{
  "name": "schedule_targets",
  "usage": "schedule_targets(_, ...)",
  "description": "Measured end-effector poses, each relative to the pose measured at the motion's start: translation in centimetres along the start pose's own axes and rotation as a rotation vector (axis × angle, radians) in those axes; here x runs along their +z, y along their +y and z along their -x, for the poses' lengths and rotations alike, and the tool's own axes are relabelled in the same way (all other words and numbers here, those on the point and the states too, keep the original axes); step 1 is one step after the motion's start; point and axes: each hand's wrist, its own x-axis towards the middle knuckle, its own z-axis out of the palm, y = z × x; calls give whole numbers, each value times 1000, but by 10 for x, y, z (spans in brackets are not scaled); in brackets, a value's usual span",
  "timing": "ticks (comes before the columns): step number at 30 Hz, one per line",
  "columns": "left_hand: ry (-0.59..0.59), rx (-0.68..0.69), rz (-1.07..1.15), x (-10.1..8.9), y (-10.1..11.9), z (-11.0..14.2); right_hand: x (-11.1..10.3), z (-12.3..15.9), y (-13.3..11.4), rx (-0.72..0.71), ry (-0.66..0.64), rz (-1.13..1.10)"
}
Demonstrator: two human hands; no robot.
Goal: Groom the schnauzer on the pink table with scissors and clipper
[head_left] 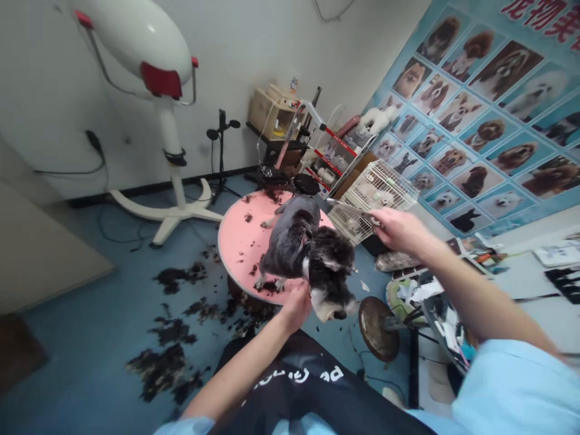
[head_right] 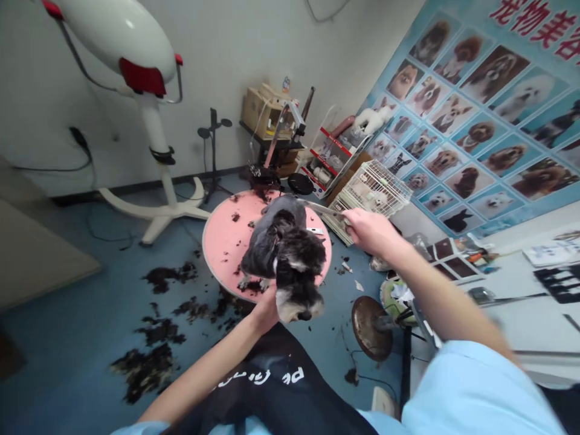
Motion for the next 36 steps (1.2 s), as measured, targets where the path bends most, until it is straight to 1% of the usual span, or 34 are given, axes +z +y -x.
schedule_targets(1,-18,-30,-19,-3,1,1,31,8,2,66,6,-223)
schedule_targets(2,-34,-55,-33,-4,2,2,63,16,-2,115,-15,-421)
schedule_targets(3,-44,-73,-40,-4,3,2,95,25,-10,142,-50,-573)
schedule_targets(4,-47,-73,-60,-3,5,2,125,35,-22,145,-85,-671)
schedule_targets(5,-44,-66,-77,-2,7,2,153,44,-35,126,-113,-719)
schedule_targets(6,-36,-55,-85,0,10,1,176,54,-47,114,-125,-764)
schedule_targets(7,-26,-46,-85,3,12,-1,194,63,-57,126,-124,-848)
schedule_targets(8,-18,-45,-82,4,15,-4,208,72,-64,154,-108,-964)
schedule_targets(9,-13,-50,-80,6,17,-7,217,81,-67,192,-74,-1101)
schedule_targets(11,-7,-53,-87,7,21,-14,224,99,-62,259,24,-1376)
schedule_targets(12,-9,-53,-97,6,22,-18,223,108,-57,262,71,-1476)
schedule_targets(13,-10,-50,-105,6,22,-22,217,117,-50,228,97,-1531)
schedule_targets(14,-12,-47,-111,6,22,-25,209,126,-44,163,96,-1559)
schedule_targets(16,-28,-40,-117,8,21,-29,180,138,-31,-27,33,-1522)
schedule_targets(17,-37,-36,-122,9,20,-30,161,141,-26,-122,-4,-1440)
schedule_targets(18,-43,-26,-125,11,19,-30,140,140,-20,-175,-45,-1288)
schedule_targets(19,-46,-14,-129,14,18,-30,117,137,-15,-199,-78,-1081)
schedule_targets(20,-43,-6,-132,16,16,-30,94,131,-11,-209,-71,-856)
schedule_targets(22,-17,14,-121,21,12,-30,52,114,-4,-206,6,-376)
schedule_targets(24,23,32,-96,23,5,-30,19,95,-1,-203,-4,42)
schedule_targets(26,59,39,-80,24,-2,-32,-6,80,-3,-204,-77,318)
schedule_targets(28,53,37,-80,24,-9,-34,-24,70,-9,-212,-128,463)
schedule_targets(31,-24,61,-103,25,-16,-38,-42,62,-19,-232,-149,577)
schedule_targets(34,-61,98,-125,26,-20,-42,-51,58,-26,-217,-195,636)
schedule_targets(36,-63,111,-124,26,-23,-44,-54,56,-29,-206,-197,649)
